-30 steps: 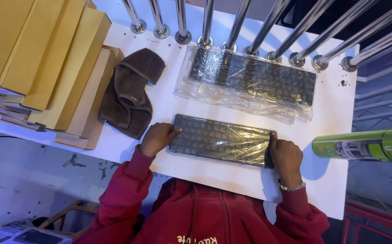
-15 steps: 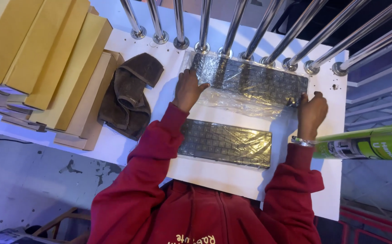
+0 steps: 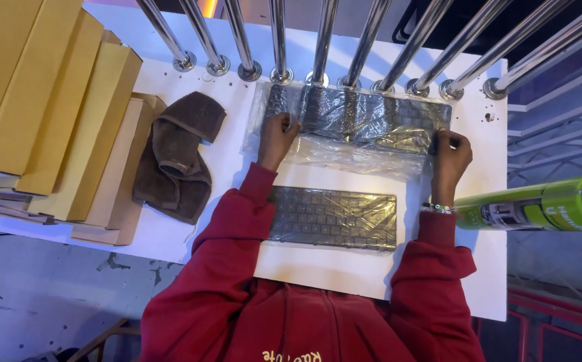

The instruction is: The person removes keyboards from plastic sleeves on a desk, then walks to a shelving unit to place a keyboard and retrieves another one in a sleeve.

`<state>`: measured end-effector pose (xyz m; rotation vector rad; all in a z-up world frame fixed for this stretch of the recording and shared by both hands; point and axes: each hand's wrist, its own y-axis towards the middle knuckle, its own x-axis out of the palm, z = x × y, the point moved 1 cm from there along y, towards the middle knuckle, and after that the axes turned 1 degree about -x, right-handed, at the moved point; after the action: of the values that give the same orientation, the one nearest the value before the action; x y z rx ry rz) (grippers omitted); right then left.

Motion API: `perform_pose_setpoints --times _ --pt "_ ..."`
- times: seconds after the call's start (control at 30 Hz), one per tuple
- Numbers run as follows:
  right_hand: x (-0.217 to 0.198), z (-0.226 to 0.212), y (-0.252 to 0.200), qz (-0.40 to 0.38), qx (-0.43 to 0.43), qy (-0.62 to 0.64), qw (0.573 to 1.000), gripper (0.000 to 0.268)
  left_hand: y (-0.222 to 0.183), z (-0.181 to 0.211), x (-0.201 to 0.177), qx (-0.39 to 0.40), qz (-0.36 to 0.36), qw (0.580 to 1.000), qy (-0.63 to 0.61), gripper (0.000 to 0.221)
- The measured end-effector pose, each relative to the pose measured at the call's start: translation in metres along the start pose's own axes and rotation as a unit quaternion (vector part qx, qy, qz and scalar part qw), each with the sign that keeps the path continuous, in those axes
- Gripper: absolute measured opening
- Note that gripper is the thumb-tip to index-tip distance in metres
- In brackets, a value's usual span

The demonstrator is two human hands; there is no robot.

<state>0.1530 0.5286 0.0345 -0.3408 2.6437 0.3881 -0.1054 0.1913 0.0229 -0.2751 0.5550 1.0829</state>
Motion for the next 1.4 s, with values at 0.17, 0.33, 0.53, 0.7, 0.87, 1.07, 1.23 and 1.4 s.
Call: perform_pose_setpoints --times 0.17,0.33,0.53,0.7,0.87,1.07,1.23,1.4 --pt "0.004 0.03 0.007 -0.078 0.129 0.179 0.972 0.038 -0.015 0.031 -0.023 0.03 0.038 0.998 0.034 0.024" --pt "-0.01 -0.014 -0.011 -0.087 0.175 0.274 0.942 0.026 -0.02 0.051 -0.043 -0.02 0.095 0.989 -0.108 0.025" --pt "0.015 0.023 0.011 -0.202 0.197 0.408 0.869 0.034 -0.038 0.084 -0.068 -0.012 0.159 0.898 -0.411 0.027" --pt "0.006 -0.04 -0.026 -0.262 0.209 0.481 0.81 0.054 0.001 -0.012 -0.006 0.065 0.072 0.723 -0.684 0.036" --pt "0.02 -0.035 -0.032 -0.3 0.17 0.49 0.801 0.042 -0.04 0.075 -0.033 0.111 0.03 0.773 -0.624 0.035" --pt "0.014 -0.081 -0.056 -0.327 0.164 0.491 0.791 0.045 -0.062 0.126 -0.089 0.195 0.158 0.841 -0.479 0.021" --pt "-0.026 -0.163 -0.085 -0.343 0.038 0.33 0.879 0.077 -0.067 0.113 -0.097 0.278 0.212 0.847 -0.401 0.018" --pt "-0.044 -0.209 -0.105 -0.288 -0.209 0.401 0.844 0.068 -0.093 0.184 -0.111 0.345 0.172 0.87 -0.309 0.007"
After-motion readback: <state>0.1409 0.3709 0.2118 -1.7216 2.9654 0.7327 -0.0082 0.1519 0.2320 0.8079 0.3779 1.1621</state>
